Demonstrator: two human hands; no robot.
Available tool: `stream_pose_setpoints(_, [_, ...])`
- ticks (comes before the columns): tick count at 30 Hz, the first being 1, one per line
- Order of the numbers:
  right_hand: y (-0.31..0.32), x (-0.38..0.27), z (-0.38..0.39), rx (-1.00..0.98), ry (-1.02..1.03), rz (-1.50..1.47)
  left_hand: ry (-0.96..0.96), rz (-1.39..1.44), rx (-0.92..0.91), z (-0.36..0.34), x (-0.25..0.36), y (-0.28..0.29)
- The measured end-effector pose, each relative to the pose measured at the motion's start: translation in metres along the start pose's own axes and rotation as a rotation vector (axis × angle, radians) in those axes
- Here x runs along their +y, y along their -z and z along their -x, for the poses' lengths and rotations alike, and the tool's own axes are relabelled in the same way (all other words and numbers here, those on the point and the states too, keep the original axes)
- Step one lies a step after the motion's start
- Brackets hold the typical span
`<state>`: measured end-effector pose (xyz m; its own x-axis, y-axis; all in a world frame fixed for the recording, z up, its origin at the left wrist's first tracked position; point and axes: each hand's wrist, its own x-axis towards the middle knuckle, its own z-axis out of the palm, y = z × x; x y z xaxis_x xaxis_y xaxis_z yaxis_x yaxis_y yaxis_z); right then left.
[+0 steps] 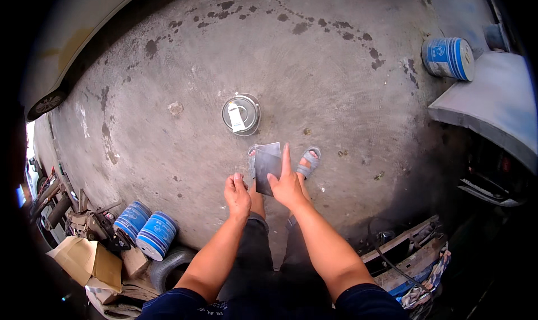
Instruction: The person applies a yellow body filler to the side of a white car using a small metal scraper, spreading it along the lower door and rear quarter panel. They then scrape excess filler off the tool onto a piece of cardboard and wipe the car surface with their hand.
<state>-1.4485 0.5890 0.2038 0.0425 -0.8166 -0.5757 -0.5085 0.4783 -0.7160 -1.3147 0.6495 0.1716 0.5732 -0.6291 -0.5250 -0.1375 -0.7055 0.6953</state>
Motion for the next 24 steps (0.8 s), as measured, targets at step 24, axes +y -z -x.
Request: stream_pose_setpoints(24, [-0.072, 0.128, -0.095, -0.338, -0.285, 0.303, 0.188, -0.801, -0.781, 0.094, -0.169, 0.087])
